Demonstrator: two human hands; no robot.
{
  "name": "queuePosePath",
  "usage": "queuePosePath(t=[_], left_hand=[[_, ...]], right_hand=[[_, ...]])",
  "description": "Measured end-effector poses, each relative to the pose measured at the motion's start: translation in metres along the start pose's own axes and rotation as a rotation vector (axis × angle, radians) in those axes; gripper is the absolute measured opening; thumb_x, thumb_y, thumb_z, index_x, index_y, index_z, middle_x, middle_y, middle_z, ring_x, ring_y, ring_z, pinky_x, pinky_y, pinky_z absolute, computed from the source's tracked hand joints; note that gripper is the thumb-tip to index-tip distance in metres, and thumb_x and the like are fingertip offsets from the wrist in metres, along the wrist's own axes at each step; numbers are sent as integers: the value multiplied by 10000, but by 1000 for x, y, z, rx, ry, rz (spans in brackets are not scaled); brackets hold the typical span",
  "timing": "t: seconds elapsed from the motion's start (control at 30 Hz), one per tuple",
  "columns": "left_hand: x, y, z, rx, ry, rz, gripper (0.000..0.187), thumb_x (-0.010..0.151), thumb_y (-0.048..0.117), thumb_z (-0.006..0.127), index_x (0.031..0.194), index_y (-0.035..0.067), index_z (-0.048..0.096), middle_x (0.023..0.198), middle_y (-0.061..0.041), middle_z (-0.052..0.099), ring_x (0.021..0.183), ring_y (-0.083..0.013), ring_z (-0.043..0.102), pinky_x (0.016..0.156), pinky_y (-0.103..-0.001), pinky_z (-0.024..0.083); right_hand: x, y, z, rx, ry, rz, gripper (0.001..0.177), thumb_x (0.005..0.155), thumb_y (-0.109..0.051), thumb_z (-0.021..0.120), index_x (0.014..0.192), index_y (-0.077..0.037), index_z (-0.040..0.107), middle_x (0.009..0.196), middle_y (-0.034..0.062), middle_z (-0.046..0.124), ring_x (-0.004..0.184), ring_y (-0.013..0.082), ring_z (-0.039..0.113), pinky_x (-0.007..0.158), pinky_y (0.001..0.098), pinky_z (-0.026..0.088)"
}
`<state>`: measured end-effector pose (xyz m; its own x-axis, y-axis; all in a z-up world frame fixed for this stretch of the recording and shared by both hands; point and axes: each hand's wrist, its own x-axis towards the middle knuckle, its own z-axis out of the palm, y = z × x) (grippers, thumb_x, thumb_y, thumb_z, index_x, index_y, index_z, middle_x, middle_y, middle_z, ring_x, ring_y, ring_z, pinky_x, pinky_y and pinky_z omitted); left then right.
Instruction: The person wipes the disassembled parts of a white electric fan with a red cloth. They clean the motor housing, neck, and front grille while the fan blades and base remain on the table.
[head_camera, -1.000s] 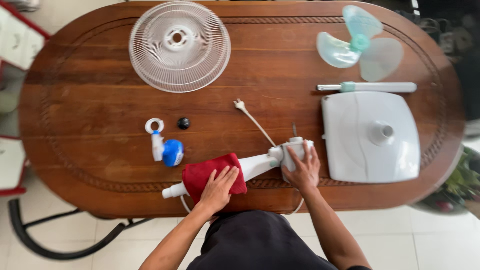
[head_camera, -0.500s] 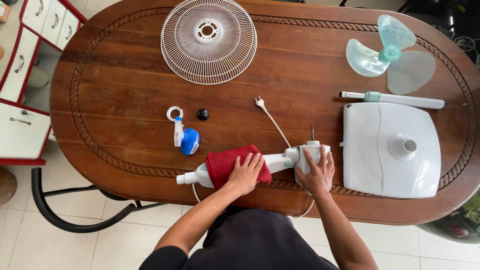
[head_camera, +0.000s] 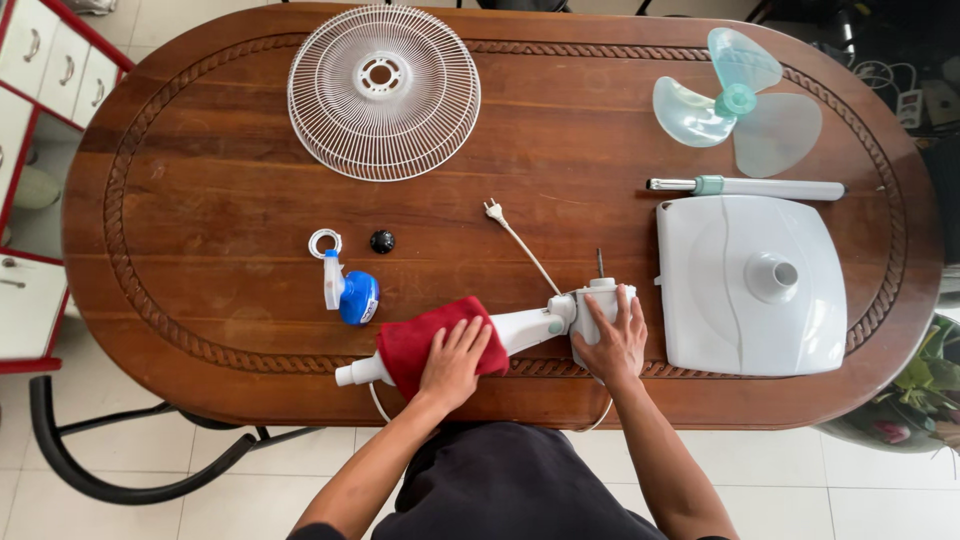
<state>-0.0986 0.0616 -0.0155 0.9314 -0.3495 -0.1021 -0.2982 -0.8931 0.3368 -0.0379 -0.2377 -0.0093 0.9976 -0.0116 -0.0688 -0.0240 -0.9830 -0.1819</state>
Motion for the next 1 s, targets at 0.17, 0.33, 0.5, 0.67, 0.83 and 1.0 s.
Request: queuePosePath(t=[0.17, 0.33, 0.5, 0.67, 0.83, 1.0], left_hand=[[-34, -18, -17, -9, 16, -108, 871, 769, 153, 773, 1543, 129, 373, 1630, -107, 321, 1489, -337, 299, 1185, -586, 219], [-44, -24, -20, -33, 11, -147, 878, 751, 170, 783, 1533, 156, 383, 1607, -106, 337, 1481, -359, 289, 1172, -626, 208], [-17, -18, -10, 3, -25, -110, 824, 785, 178, 778, 1525, 154, 417, 1601, -76, 391, 1467, -342, 337, 1162, -648, 249], [19, -2, 2, 27, -141, -81, 860, 798, 234, 792, 1537, 129, 364, 1612, -118, 345, 1459, -362, 338, 1132, -668, 263], [58, 14, 12, 42, -254, -99, 911, 840, 320, 789, 1564, 90, 287, 1621, -148, 324, 1480, -377, 325, 1132, -666, 283], [81, 26, 3, 42, -336, -126, 1045, 797, 406, 831, 1576, 54, 230, 1596, -181, 334, 1441, -378, 356, 1127, -645, 291]], right_hand=[[1, 0, 0, 17, 21, -22, 754, 743, -488, 749, 1458, -465, 511, 1681, 84, 162, 1518, 415, 182, 1206, 537, 260], [1, 2, 2, 3, 10, -23, 753, 742, -478, 754, 1457, -469, 515, 1677, 88, 171, 1516, 421, 185, 1196, 551, 271], [-1, 3, 4, 12, 23, -33, 753, 746, -490, 762, 1457, -469, 516, 1678, 97, 167, 1516, 430, 181, 1204, 554, 266], [2, 3, 5, -11, 8, -26, 764, 750, -496, 766, 1467, -470, 505, 1679, 96, 160, 1521, 425, 174, 1205, 551, 261], [2, 3, 6, -17, -6, -14, 776, 743, -499, 771, 1469, -465, 499, 1673, 93, 148, 1514, 420, 172, 1206, 551, 258], [1, 2, 6, -10, 9, -19, 780, 739, -494, 775, 1469, -460, 501, 1676, 93, 151, 1516, 417, 173, 1206, 547, 258]])
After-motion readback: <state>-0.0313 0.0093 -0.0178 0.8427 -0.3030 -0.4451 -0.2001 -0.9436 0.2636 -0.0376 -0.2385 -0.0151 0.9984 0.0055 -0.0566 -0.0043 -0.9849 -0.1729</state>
